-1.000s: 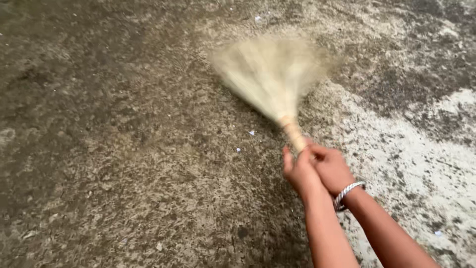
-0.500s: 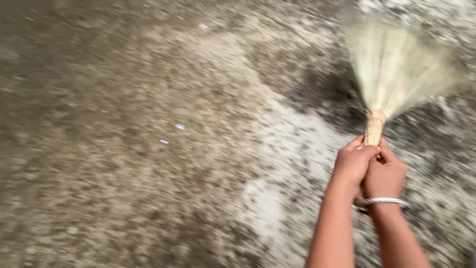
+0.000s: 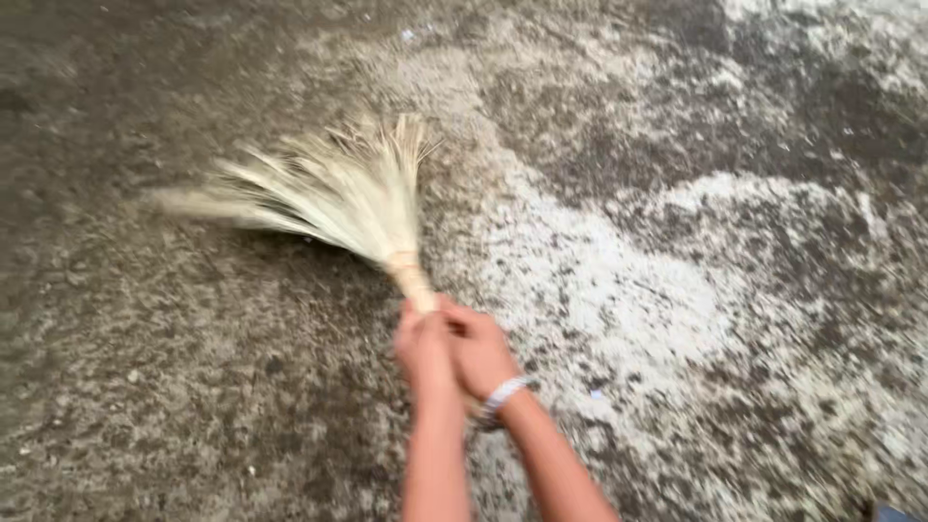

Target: The person sweeps a rough concrete floor using a small hand broom.

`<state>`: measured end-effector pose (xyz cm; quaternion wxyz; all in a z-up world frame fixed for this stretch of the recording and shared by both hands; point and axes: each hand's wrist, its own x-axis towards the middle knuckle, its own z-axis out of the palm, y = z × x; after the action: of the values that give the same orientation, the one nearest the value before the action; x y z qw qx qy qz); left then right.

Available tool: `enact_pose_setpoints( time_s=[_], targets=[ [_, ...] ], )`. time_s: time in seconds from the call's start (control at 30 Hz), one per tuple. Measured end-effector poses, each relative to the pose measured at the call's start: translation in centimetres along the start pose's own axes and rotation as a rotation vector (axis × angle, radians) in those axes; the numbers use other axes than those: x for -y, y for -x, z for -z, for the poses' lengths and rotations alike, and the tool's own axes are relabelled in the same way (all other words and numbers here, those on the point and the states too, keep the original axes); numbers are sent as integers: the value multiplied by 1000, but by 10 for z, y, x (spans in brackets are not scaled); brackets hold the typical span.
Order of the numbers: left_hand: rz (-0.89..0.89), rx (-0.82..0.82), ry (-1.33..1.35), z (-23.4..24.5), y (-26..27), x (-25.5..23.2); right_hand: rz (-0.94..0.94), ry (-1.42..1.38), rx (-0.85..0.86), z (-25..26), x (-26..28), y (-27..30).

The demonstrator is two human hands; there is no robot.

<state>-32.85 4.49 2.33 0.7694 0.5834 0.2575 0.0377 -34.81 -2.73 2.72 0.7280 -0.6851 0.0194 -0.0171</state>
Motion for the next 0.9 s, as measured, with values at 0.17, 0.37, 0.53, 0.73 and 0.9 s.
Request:
enact_pose_setpoints(
  time_s=[0.17,0.37,0.53,0.73,0.9],
  targets=[
    [237,459,-170,-76,52,19,-126,354,-510,78,31,32],
    [341,854,-7,-89,42,38,-108,318,-952,56,4,37],
    [324,454,80,1,-40,8,-134,438,-593,-32,-26,-9],
    [225,133,282,57,-25,-70,-98,52,-112,-89,31,-11],
    [263,582,-115,20,30,-79,-149,327,-629,-44,52,39]
  ],
)
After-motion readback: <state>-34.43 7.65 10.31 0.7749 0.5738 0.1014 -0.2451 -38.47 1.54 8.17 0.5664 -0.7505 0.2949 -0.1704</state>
